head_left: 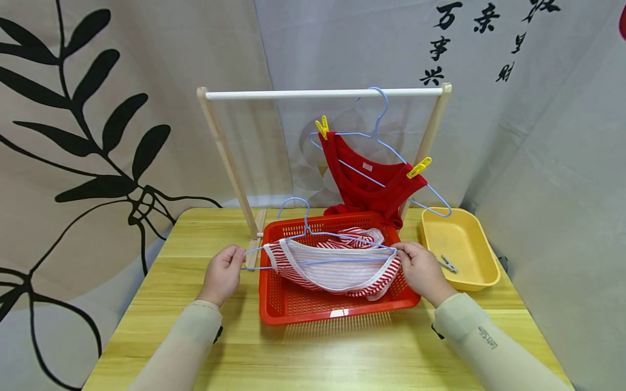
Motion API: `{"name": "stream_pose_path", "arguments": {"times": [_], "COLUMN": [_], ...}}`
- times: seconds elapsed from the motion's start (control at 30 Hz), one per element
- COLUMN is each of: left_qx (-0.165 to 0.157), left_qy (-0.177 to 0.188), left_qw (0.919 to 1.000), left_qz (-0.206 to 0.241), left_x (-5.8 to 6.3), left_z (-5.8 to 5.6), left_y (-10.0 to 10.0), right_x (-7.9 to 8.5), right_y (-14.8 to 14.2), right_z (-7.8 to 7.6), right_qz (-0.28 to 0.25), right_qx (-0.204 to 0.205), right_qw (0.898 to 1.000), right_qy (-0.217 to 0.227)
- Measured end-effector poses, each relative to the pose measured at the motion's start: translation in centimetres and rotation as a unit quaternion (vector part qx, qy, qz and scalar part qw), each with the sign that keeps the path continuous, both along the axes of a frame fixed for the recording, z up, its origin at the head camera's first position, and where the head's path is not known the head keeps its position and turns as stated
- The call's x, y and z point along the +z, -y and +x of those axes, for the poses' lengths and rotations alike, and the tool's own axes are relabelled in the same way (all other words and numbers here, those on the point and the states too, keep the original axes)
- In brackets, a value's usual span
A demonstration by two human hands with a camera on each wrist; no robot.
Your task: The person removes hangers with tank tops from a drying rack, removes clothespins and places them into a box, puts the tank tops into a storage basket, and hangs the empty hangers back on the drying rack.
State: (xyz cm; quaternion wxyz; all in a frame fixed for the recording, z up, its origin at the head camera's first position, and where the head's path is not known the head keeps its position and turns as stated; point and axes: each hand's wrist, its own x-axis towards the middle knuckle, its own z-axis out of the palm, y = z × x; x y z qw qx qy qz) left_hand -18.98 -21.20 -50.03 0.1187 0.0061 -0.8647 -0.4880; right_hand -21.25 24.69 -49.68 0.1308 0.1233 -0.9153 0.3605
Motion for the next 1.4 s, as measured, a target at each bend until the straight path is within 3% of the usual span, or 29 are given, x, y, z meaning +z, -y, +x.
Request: {"name": "stream_pose_path", "arguments": {"times": [0.73,1.4], "left_qx": [-0.002,-0.007], "left_qy": [0.006,0.019], "left_qw": [1.0000,0.9997], "left_qz": [0.003,0.013], "left_x": [-0.10,0.01], "left_z": [-0.12,0.06], "left_y": [-0.14,-0.51], "right_x": [-0.18,-0.32], "right_y": [-0.26,-0.20], "right_z": [-0.10,-0.06], "right_qz": [0.017,0.026], "right_qx": [-0.006,-0.004], "right_qw": [1.000,1.000], "right_qy": [0.018,0.007]}}
